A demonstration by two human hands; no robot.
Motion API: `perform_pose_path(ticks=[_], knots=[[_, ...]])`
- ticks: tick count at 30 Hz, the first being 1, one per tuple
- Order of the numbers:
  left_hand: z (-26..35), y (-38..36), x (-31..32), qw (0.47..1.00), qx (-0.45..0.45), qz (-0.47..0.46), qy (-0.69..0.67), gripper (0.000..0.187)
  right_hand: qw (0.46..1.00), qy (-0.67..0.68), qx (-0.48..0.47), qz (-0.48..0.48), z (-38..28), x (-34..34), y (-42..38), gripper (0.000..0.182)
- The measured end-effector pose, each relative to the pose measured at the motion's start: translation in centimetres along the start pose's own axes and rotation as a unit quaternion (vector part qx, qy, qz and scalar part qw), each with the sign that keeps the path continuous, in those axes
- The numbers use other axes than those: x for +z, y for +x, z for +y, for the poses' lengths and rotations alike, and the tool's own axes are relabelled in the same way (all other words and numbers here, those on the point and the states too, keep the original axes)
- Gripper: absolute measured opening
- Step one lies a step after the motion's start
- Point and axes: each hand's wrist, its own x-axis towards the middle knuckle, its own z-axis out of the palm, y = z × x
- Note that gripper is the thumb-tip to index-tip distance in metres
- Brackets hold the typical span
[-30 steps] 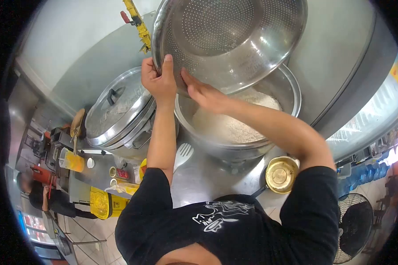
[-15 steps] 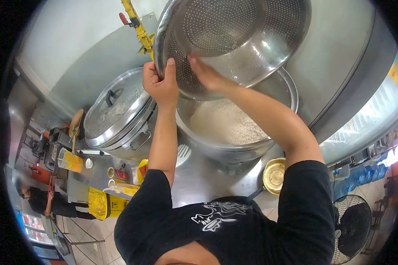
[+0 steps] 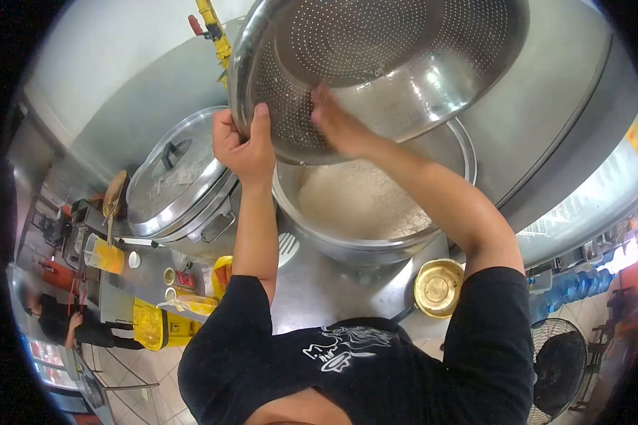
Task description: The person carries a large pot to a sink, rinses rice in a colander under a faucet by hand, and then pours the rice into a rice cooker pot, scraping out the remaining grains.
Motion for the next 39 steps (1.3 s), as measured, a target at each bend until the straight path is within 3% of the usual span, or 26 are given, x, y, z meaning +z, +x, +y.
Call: perform_pose_path(ticks=[1, 3, 5, 7, 8, 9, 10, 11, 14, 16, 18, 20, 22, 24, 26, 27, 28, 29, 30, 31, 34, 37, 39], knots=[[0.3, 0.1, -0.2, 0.999, 0.014, -0.014, 0.028, 0.021, 1.0, -0.001, -0.002, 0.002, -1.0, -0.6, -1.1, 0.063], [0.2, 0.0, -0.8, 1.0, -0.012, 0.001, 0.007, 0.022, 0.945, -0.208, -0.088, -0.238, -4.8, -3.1, -5.6, 0.066], [0.5, 0.0, -1.6, 0.999, -0.034, 0.015, 0.017, 0.024, 0.853, -0.284, 0.0, -0.439, -5.6, -7.4, -6.8, 0.067], [0.3, 0.0, -1.9, 0.998, -0.052, 0.019, 0.001, 0.024, 0.822, -0.39, 0.15, -0.388, -5.3, -10.0, -5.0, 0.074], [0.3, -0.2, -1.9, 0.997, -0.071, 0.02, -0.016, 0.025, 0.92, -0.327, 0.107, -0.186, -4.1, -10.8, -4.5, 0.072], [0.6, -0.5, -1.8, 0.997, -0.073, 0.019, -0.02, 0.025, 0.966, -0.25, 0.055, 0.026, -2.4, -11.8, -3.4, 0.07], [1.0, -0.6, -1.6, 0.997, -0.071, 0.018, -0.014, 0.025, 0.935, -0.277, 0.084, 0.207, 1.8, -11.4, -1.7, 0.073], [1.3, -0.6, -1.4, 0.998, -0.068, 0.018, -0.009, 0.025, 0.918, -0.167, 0.221, 0.285, 2.6, -11.5, 0.2, 0.076], [1.8, -1.1, -0.5, 0.996, -0.073, -0.005, -0.053, 0.024, 0.919, -0.092, 0.172, 0.342, 5.2, -5.1, 2.6, 0.077], [2.1, -0.8, 0.1, 0.996, -0.069, -0.017, -0.061, 0.023, 0.958, -0.084, 0.199, 0.187, 5.8, -0.1, 0.8, 0.077], [1.8, -0.4, 0.4, 0.998, -0.032, -0.027, -0.047, 0.024, 0.965, -0.069, 0.201, 0.152, -0.3, 0.2, -0.4, 0.076], [1.7, -0.1, 0.5, 0.997, -0.052, -0.031, -0.053, 0.024, 0.972, -0.051, 0.201, 0.11, -4.3, -2.1, 1.1, 0.074], [1.8, -0.4, 0.2, 0.994, -0.078, -0.04, -0.06, 0.024, 0.929, -0.3, 0.033, 0.215, -3.9, -5.8, 3.3, 0.071], [1.9, -0.6, 0.1, 0.99, -0.098, -0.05, -0.083, 0.024, 0.916, -0.363, 0.014, 0.171, -0.7, -6.5, 2.0, 0.068], [1.6, -0.6, -0.2, 0.99, -0.099, -0.048, -0.086, 0.024, 0.956, -0.258, 0.0, -0.138, 0.1, -6.2, -1.5, 0.066], [1.4, -0.4, -0.2, 0.99, -0.101, -0.04, -0.089, 0.024, 0.91, -0.288, 0.1, -0.281, -0.4, -6.7, -3.0, 0.062], [1.4, -0.2, -0.3, 0.99, -0.099, -0.038, -0.091, 0.024, 0.909, -0.291, 0.099, -0.281, 0.1, -7.4, -2.8, 0.062], [1.6, 0.0, -0.5, 0.99, -0.103, -0.039, -0.086, 0.023, 0.95, -0.296, 0.061, -0.076, 1.2, -8.1, -2.4, 0.061], [1.7, 0.0, -0.5, 0.99, -0.108, -0.039, -0.08, 0.023, 0.949, -0.288, 0.019, 0.129, 2.4, -8.7, -1.9, 0.059], [1.8, 0.0, -0.5, 0.99, -0.107, -0.037, -0.081, 0.023, 0.895, -0.352, 0.092, 0.258, 3.5, -9.0, -0.6, 0.06], [1.9, -0.5, -0.5, 0.994, -0.083, -0.034, -0.066, 0.024, 0.895, -0.37, 0.155, 0.197, 7.0, -7.5, 0.0, 0.061], [1.1, -1.1, -0.2, 0.998, -0.031, -0.026, -0.053, 0.026, 0.989, -0.109, 0.064, -0.08, 3.0, -2.2, -3.6, 0.058], [0.8, -0.9, -0.5, 0.999, -0.016, -0.011, -0.031, 0.027, 0.992, -0.075, 0.092, -0.036, -0.1, -4.0, -3.1, 0.057]])
